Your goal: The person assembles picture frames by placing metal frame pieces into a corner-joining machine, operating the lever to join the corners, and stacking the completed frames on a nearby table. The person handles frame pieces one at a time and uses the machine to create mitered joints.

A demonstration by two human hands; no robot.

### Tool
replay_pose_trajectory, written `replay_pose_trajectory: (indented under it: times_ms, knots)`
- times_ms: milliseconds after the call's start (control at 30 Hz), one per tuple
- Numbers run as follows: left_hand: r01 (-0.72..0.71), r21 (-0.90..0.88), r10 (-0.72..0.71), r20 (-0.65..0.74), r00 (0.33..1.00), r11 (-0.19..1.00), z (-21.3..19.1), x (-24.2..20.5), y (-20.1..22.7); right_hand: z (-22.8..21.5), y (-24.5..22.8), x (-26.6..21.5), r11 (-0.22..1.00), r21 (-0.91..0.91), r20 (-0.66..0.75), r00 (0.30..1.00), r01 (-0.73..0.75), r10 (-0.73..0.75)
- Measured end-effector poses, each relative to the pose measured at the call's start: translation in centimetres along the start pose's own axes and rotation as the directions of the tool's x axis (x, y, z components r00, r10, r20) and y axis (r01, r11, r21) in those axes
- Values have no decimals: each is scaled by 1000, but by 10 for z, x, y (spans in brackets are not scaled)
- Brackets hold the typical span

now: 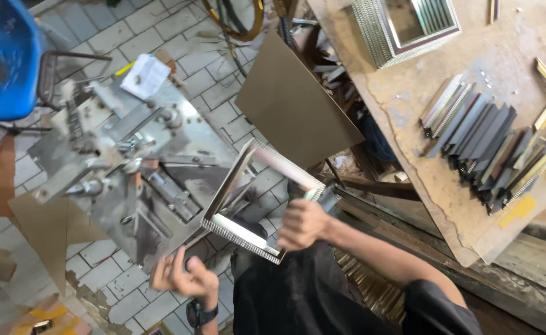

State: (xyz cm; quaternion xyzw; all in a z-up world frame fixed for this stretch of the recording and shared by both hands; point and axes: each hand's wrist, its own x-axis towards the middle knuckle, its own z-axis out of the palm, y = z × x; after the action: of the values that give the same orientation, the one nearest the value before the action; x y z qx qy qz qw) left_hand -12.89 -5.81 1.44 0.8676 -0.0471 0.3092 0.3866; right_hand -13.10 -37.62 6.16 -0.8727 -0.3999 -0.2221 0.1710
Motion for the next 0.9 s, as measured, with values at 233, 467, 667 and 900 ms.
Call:
replay_pose_trajectory:
  times_ms: [233, 467, 667, 900]
  knots:
    - [-103, -36, 109, 339, 934, 994, 90, -4, 104, -172, 271, -102, 521, -502, -54, 626, -690, 778]
    - [-300, -326, 424, 433, 795, 897, 210, 23, 254, -190, 391, -142, 712, -404, -288, 818, -575, 498]
    - [-145, -458, 391, 504, 771, 877, 273, 43, 328, -226, 303, -211, 581, -14, -631, 458, -814, 626]
    - [-386, -337, 482, 787, 385, 859, 442, -26, 430, -270, 130, -295, -351, -382, -692, 13, -855, 721]
